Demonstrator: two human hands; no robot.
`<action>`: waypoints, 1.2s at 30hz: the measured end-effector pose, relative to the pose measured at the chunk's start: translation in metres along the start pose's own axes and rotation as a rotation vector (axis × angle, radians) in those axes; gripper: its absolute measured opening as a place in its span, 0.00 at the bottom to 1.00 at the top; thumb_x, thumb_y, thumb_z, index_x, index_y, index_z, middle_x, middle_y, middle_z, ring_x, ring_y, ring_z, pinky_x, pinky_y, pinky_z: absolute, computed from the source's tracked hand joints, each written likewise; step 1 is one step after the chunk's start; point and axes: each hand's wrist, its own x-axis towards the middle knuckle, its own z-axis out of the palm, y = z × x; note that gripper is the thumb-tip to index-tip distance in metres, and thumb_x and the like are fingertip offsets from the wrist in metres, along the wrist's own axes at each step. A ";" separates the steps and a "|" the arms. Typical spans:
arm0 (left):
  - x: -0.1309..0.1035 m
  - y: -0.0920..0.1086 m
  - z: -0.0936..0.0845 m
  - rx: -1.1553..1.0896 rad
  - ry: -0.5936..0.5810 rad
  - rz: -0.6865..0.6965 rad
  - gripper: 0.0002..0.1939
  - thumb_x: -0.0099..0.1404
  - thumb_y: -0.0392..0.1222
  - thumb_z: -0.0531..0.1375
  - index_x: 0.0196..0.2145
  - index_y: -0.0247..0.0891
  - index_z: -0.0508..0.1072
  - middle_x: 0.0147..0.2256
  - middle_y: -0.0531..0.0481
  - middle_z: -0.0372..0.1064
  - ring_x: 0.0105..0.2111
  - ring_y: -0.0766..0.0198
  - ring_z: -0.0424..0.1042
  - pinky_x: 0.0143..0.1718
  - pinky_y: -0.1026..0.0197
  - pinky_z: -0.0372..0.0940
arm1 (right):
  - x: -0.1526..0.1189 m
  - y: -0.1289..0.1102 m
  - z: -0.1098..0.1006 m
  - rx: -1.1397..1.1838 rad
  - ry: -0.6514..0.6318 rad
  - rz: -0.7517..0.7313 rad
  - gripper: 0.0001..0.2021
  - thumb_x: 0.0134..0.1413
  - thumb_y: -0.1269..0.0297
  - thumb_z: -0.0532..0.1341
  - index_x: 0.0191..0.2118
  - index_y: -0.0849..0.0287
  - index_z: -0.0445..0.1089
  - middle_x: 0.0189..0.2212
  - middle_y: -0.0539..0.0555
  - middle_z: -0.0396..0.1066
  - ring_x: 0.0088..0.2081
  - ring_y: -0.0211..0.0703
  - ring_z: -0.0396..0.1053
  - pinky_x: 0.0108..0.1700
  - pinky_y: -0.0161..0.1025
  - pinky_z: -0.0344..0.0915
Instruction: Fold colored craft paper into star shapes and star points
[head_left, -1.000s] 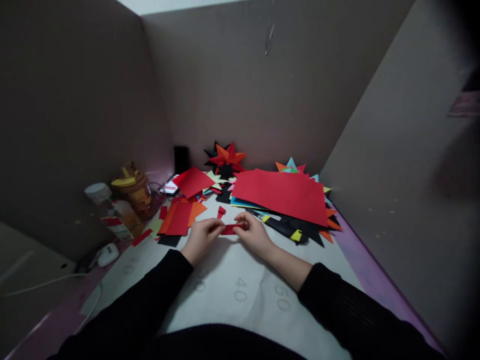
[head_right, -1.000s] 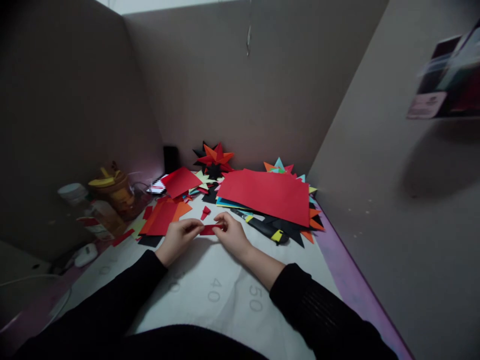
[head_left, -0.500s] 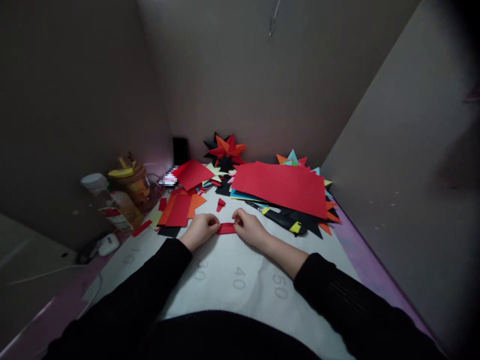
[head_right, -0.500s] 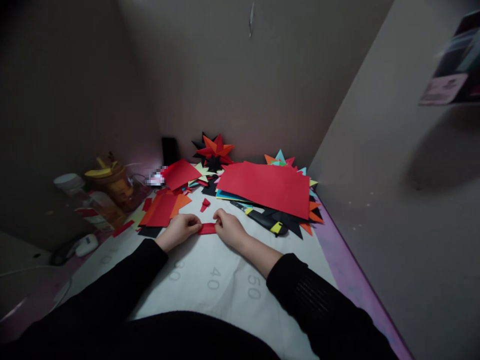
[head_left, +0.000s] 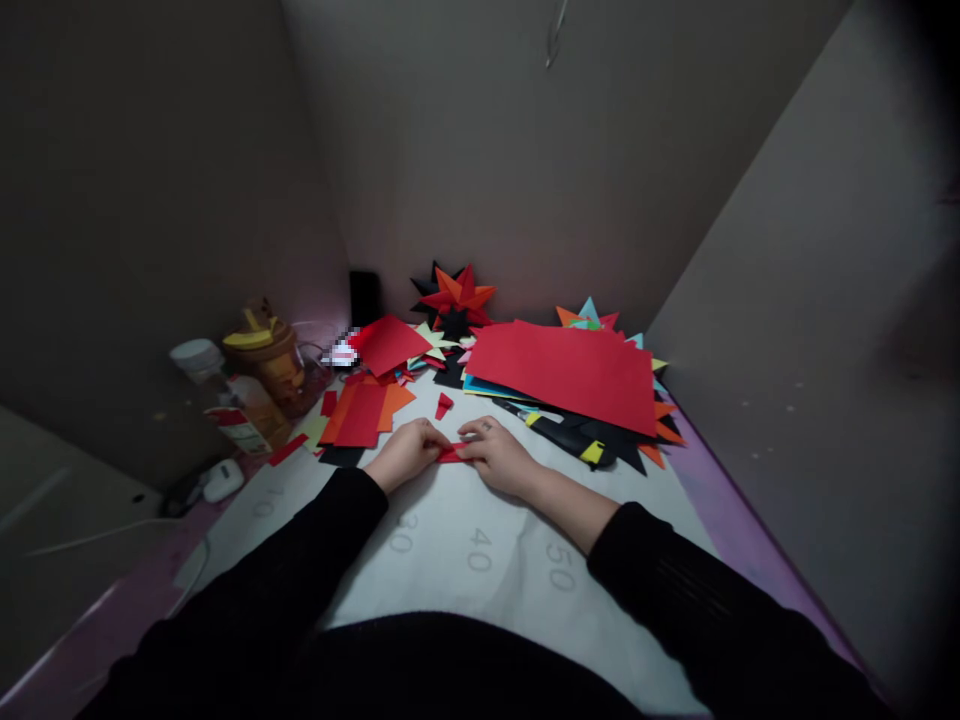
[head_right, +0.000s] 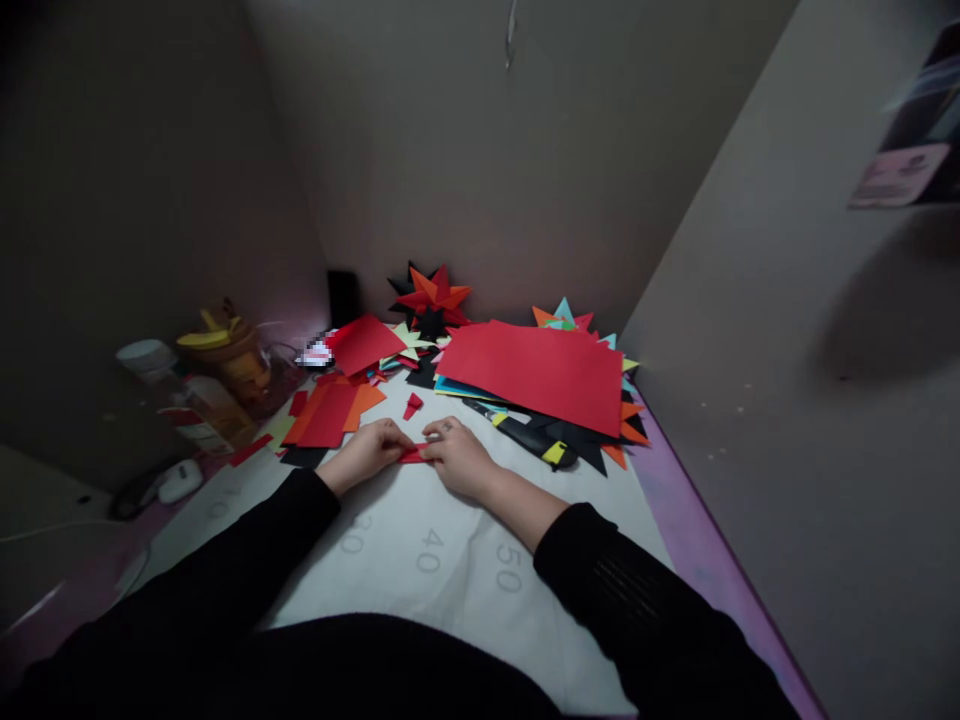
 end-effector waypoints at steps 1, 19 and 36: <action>0.001 -0.001 0.000 0.002 -0.008 0.000 0.13 0.54 0.32 0.56 0.32 0.39 0.79 0.33 0.48 0.71 0.32 0.64 0.69 0.37 0.64 0.62 | -0.001 -0.003 -0.002 -0.018 -0.031 -0.036 0.10 0.50 0.74 0.59 0.32 0.55 0.76 0.41 0.56 0.67 0.45 0.47 0.59 0.45 0.44 0.59; 0.002 0.002 -0.005 -0.022 -0.065 -0.039 0.14 0.53 0.34 0.55 0.33 0.39 0.79 0.36 0.47 0.74 0.34 0.61 0.70 0.37 0.63 0.64 | 0.003 -0.019 -0.045 -0.193 -0.346 0.031 0.09 0.44 0.75 0.61 0.19 0.56 0.71 0.24 0.55 0.64 0.30 0.44 0.60 0.31 0.39 0.51; -0.006 0.001 -0.011 0.053 -0.091 0.009 0.19 0.52 0.43 0.62 0.43 0.40 0.71 0.38 0.47 0.68 0.33 0.62 0.67 0.35 0.62 0.61 | 0.000 0.002 -0.015 0.094 -0.048 0.274 0.12 0.42 0.65 0.66 0.36 0.59 0.69 0.34 0.53 0.65 0.37 0.43 0.62 0.40 0.39 0.59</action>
